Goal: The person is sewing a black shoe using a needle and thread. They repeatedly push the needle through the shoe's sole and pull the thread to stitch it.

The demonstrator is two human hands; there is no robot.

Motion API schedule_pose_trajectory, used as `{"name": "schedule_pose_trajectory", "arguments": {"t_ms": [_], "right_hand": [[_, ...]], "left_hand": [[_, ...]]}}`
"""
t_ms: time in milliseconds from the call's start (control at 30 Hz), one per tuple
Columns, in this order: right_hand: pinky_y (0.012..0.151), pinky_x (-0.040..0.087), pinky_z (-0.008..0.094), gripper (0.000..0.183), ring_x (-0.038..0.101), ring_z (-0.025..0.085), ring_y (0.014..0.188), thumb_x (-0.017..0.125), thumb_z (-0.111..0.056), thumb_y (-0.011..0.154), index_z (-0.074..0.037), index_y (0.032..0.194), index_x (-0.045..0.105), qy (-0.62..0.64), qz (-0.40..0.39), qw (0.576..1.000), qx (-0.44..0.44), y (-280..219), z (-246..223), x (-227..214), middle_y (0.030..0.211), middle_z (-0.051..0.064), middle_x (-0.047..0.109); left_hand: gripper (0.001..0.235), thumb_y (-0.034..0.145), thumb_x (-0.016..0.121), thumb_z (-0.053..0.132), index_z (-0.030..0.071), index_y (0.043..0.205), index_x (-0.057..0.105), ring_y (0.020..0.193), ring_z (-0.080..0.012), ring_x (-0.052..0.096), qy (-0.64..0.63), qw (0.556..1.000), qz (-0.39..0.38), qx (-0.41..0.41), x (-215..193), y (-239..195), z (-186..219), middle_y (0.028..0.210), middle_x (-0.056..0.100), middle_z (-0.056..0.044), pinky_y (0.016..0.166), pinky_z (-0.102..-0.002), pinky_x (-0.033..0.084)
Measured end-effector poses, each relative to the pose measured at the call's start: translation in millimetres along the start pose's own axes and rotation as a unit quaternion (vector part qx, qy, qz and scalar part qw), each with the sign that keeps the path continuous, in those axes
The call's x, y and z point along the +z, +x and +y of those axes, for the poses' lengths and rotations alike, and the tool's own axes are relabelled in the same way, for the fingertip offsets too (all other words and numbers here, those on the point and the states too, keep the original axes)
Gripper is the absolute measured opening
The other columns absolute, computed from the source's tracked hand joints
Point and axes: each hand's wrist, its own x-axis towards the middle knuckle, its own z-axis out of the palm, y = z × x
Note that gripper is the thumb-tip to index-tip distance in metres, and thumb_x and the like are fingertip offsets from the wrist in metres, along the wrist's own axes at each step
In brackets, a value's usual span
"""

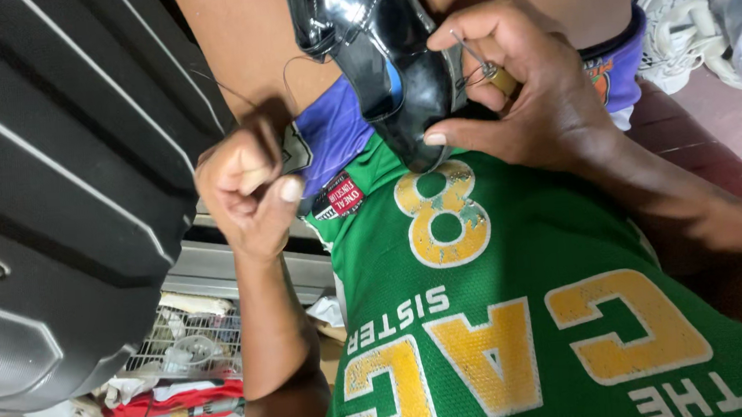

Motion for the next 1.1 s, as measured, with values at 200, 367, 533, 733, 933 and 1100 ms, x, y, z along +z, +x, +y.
{"name": "schedule_pose_trajectory", "arguments": {"t_ms": [200, 367, 533, 733, 933, 1100], "right_hand": [[0.058, 0.029, 0.02, 0.064, 0.034, 0.003, 0.062, 0.09, -0.004, 0.084, -0.004, 0.134, 0.052, 0.019, -0.005, 1.0, 0.013, -0.9, -4.4, 5.7, 0.076, -0.005, 0.042], [0.061, 0.03, 0.022, 0.063, 0.035, 0.005, 0.064, 0.091, -0.006, 0.084, -0.006, 0.134, 0.053, -0.011, -0.003, 1.0, 0.011, -0.8, -4.5, 3.2, 0.069, -0.004, 0.037], [0.06, 0.033, 0.025, 0.064, 0.039, 0.008, 0.065, 0.089, -0.014, 0.087, -0.006, 0.139, 0.052, -0.051, -0.004, 0.998, 0.024, 0.0, -15.3, -0.7, 0.07, -0.002, 0.04], [0.062, 0.053, 0.037, 0.093, 0.066, 0.023, 0.074, 0.088, -0.036, 0.078, -0.007, 0.153, 0.039, -0.264, -0.076, 0.96, 0.044, -7.2, -30.9, -34.7, 0.093, 0.014, 0.067], [0.071, 0.059, 0.038, 0.059, 0.073, 0.027, 0.085, 0.071, -0.024, 0.097, -0.016, 0.151, 0.049, -0.403, -0.077, 0.905, 0.112, -14.0, -41.3, -61.0, 0.126, 0.011, 0.069], [0.087, 0.058, 0.039, 0.05, 0.072, 0.029, 0.104, 0.066, -0.016, 0.092, -0.006, 0.14, 0.056, -0.333, 0.024, 0.928, -0.163, -3.0, -17.5, -45.7, 0.133, 0.013, 0.062]], "left_hand": [[0.059, 0.107, 0.071, 0.007, 0.006, 0.066, 0.029, 0.059, -0.0086, 0.029, 0.237, 0.947, 0.218, -0.013, -30.3, -8.4, -23.9, 0.062, 0.037, 0.0, 0.052, -0.029, 0.019], [0.044, 0.108, 0.075, 0.008, 0.0, 0.078, 0.043, 0.07, -0.0204, 0.039, 0.454, 0.868, 0.201, 0.0, -24.3, 3.7, -28.9, 0.075, 0.043, -0.01, 0.061, -0.034, 0.029], [0.008, 0.108, 0.06, 0.005, 0.004, 0.11, 0.068, 0.106, -0.0287, 0.068, 0.341, 0.935, 0.005, 0.102, 25.3, 19.4, 11.3, 0.115, 0.066, -0.012, 0.093, -0.038, 0.056], [0.011, 0.102, 0.071, 0.009, 0.002, 0.109, 0.066, 0.087, -0.0317, 0.066, 0.238, 0.944, -0.228, 0.009, 50.0, 61.4, 27.2, 0.098, 0.066, -0.013, 0.078, -0.041, 0.053], [0.015, 0.099, 0.072, 0.01, 0.001, 0.095, 0.061, 0.066, -0.0265, 0.056, 0.204, 0.933, -0.294, -0.027, 46.6, 73.9, 24.0, 0.081, 0.056, -0.011, 0.066, -0.039, 0.046], [0.036, 0.099, 0.074, 0.009, 0.0, 0.078, 0.046, 0.062, -0.0238, 0.044, 0.197, 0.94, -0.275, -0.043, 57.5, 71.2, 20.3, 0.072, 0.043, -0.01, 0.062, -0.038, 0.039]]}}
